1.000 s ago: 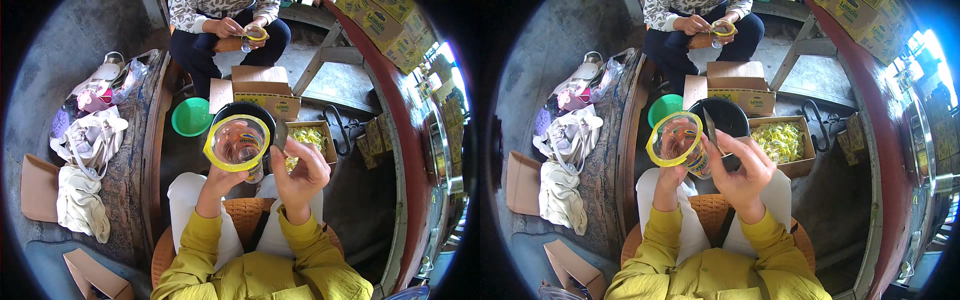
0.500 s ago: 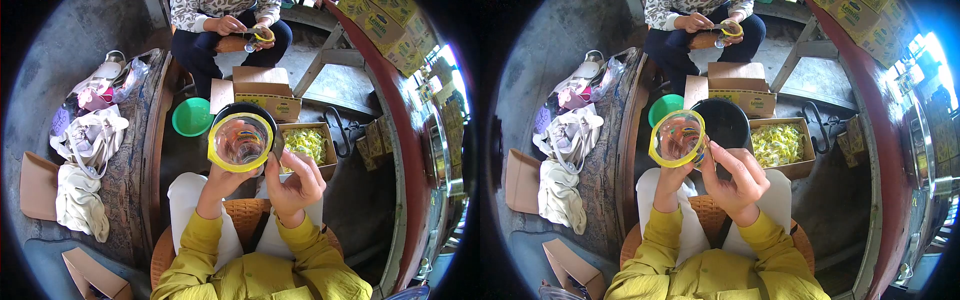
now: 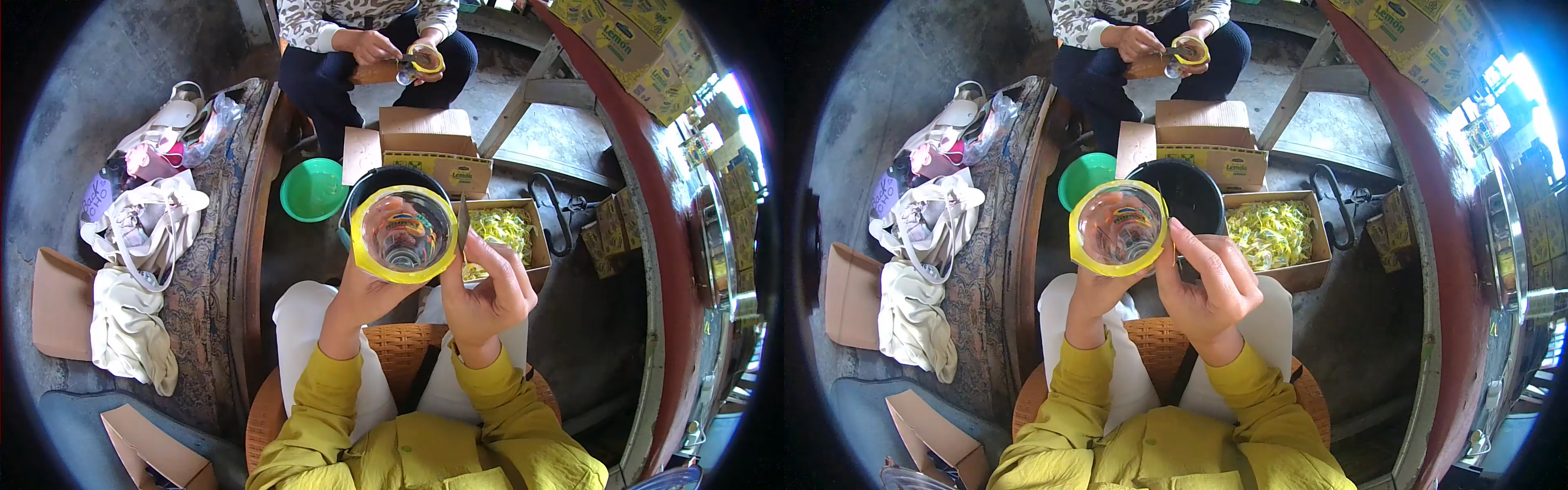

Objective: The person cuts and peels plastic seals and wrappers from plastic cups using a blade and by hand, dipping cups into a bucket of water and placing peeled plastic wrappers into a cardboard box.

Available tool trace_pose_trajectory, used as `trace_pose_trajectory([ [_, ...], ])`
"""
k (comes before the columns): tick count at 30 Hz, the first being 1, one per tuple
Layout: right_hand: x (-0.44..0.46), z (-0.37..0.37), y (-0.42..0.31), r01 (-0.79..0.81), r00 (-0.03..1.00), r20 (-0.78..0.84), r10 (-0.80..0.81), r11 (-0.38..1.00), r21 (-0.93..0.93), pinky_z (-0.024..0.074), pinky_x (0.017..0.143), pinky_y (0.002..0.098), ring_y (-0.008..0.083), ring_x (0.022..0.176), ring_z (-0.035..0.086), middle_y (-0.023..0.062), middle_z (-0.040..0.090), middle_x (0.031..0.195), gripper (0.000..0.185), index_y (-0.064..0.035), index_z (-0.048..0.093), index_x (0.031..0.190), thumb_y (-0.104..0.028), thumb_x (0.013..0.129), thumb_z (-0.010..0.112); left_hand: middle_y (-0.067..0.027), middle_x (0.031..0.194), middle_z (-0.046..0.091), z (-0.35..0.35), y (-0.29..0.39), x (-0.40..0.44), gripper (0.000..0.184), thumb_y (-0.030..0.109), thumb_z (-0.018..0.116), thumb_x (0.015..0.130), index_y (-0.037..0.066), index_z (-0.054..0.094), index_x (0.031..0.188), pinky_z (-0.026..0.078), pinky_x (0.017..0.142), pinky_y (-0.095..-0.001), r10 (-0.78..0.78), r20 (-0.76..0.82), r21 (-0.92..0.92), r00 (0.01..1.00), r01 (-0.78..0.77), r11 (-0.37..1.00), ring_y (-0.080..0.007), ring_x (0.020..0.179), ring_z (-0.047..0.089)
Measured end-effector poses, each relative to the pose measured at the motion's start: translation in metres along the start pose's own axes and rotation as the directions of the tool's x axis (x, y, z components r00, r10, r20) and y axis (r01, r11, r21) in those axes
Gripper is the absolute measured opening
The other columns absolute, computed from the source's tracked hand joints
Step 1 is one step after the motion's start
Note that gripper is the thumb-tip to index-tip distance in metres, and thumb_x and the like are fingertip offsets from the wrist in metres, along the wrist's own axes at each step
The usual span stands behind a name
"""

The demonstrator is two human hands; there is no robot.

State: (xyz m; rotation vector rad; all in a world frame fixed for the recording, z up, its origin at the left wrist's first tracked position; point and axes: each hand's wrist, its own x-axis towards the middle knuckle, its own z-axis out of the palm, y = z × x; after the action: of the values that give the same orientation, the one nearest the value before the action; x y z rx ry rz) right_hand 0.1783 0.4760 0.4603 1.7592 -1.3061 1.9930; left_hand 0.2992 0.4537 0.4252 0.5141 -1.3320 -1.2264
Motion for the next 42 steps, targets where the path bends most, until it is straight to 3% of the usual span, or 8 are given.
trace_pose_trajectory([
  [4, 0.004, -0.002, 0.003, -0.019, 1.0, 0.019, 0.018, 1.0, 0.009, 0.0436, 0.048, 0.0221, 0.0152, 0.053, 0.056, 0.008, 0.059, 0.063, 0.027, -0.0005, 0.065, 0.084, 0.008, 0.058, 0.069, -0.0087, 0.118, 0.039, -0.003, -0.003, -0.001, 0.077, 0.008, 0.077, 0.062, 0.002, 0.031, 0.124, 0.04, 0.088, -0.0293, 0.019, 0.048, 0.084, 0.999, -0.023, 0.996, -0.0175, 0.105, 0.045],
  [13, 0.01, -0.005, 0.007, -0.082, 0.996, 0.045, 0.077, 0.987, 0.138, 0.0434, 0.049, 0.0195, 0.0116, 0.055, 0.057, 0.0083, 0.06, 0.064, 0.025, 0.0011, 0.065, 0.083, 0.008, 0.059, 0.069, -0.0082, 0.115, 0.045, -0.005, -0.001, -0.004, 0.078, 0.002, 0.076, 0.059, 0.006, 0.033, 0.125, 0.042, 0.086, -0.0295, -0.033, 0.118, 0.04, 0.993, 0.029, 0.999, -0.0182, 0.103, 0.048],
  [16, 0.01, -0.008, 0.01, -0.109, 0.992, 0.083, 0.096, 0.979, 0.173, 0.0425, 0.049, 0.0188, 0.0106, 0.054, 0.057, 0.0082, 0.06, 0.063, 0.026, 0.0014, 0.065, 0.083, 0.009, 0.059, 0.068, -0.008, 0.114, 0.046, -0.005, 0.004, -0.003, 0.079, 0.006, 0.077, 0.059, 0.006, 0.033, 0.125, 0.042, 0.087, -0.0297, -0.082, 0.14, 0.039, 0.987, 0.077, 0.996, -0.0179, 0.104, 0.048],
  [19, 0.011, -0.009, 0.012, -0.145, 0.987, 0.103, 0.125, 0.968, 0.207, 0.0417, 0.048, 0.0183, 0.0097, 0.054, 0.056, 0.0079, 0.06, 0.063, 0.026, 0.0017, 0.065, 0.084, 0.009, 0.059, 0.068, -0.0073, 0.118, 0.039, -0.002, 0.006, -0.002, 0.077, 0.008, 0.076, 0.062, 0.004, 0.031, 0.124, 0.039, 0.087, -0.0295, -0.131, 0.126, -0.148, 0.983, 0.149, 0.978, -0.0166, 0.105, 0.044],
  [23, 0.01, -0.008, 0.008, -0.144, 0.989, 0.067, 0.133, 0.969, 0.202, 0.0416, 0.048, 0.0185, 0.0097, 0.054, 0.056, 0.0077, 0.06, 0.063, 0.026, 0.0015, 0.065, 0.084, 0.009, 0.059, 0.068, -0.0075, 0.115, 0.039, 0.003, 0.005, -0.001, 0.076, 0.011, 0.075, 0.064, 0.004, 0.03, 0.125, 0.041, 0.083, -0.0296, -0.084, 0.065, -0.306, 0.994, 0.101, 0.947, -0.0173, 0.104, 0.044],
  [31, 0.008, -0.007, 0.003, -0.098, 0.993, 0.087, 0.085, 0.983, 0.158, 0.0431, 0.048, 0.0202, 0.0123, 0.053, 0.057, 0.008, 0.06, 0.063, 0.026, 0.0001, 0.065, 0.083, 0.008, 0.059, 0.069, -0.008, 0.116, 0.039, 0.0, 0.004, -0.003, 0.076, 0.011, 0.075, 0.064, 0.004, 0.03, 0.125, 0.042, 0.082, -0.0292, -0.079, 0.036, -0.271, 0.996, 0.086, 0.959, -0.0176, 0.104, 0.045],
  [37, 0.008, -0.007, 0.005, -0.069, 0.996, 0.072, 0.061, 0.991, 0.114, 0.0426, 0.048, 0.0201, 0.0126, 0.052, 0.056, 0.0079, 0.059, 0.062, 0.026, -0.0006, 0.065, 0.083, 0.008, 0.059, 0.07, -0.0075, 0.119, 0.039, -0.003, 0.004, -0.002, 0.075, 0.004, 0.074, 0.063, 0.003, 0.031, 0.125, 0.039, 0.086, -0.0287, -0.063, 0.129, -0.183, 0.99, 0.086, 0.979, -0.0161, 0.105, 0.044],
  [42, 0.011, -0.01, 0.008, -0.072, 0.994, 0.095, 0.06, 0.99, 0.121, 0.0419, 0.047, 0.0196, 0.0122, 0.052, 0.055, 0.0074, 0.059, 0.062, 0.026, -0.0013, 0.065, 0.082, 0.007, 0.058, 0.07, -0.007, 0.116, 0.042, -0.007, 0.005, -0.004, 0.074, 0.008, 0.074, 0.063, 0.003, 0.033, 0.124, 0.039, 0.086, -0.0269, -0.137, 0.202, -0.148, 0.97, 0.168, 0.975, -0.0153, 0.106, 0.043],
])
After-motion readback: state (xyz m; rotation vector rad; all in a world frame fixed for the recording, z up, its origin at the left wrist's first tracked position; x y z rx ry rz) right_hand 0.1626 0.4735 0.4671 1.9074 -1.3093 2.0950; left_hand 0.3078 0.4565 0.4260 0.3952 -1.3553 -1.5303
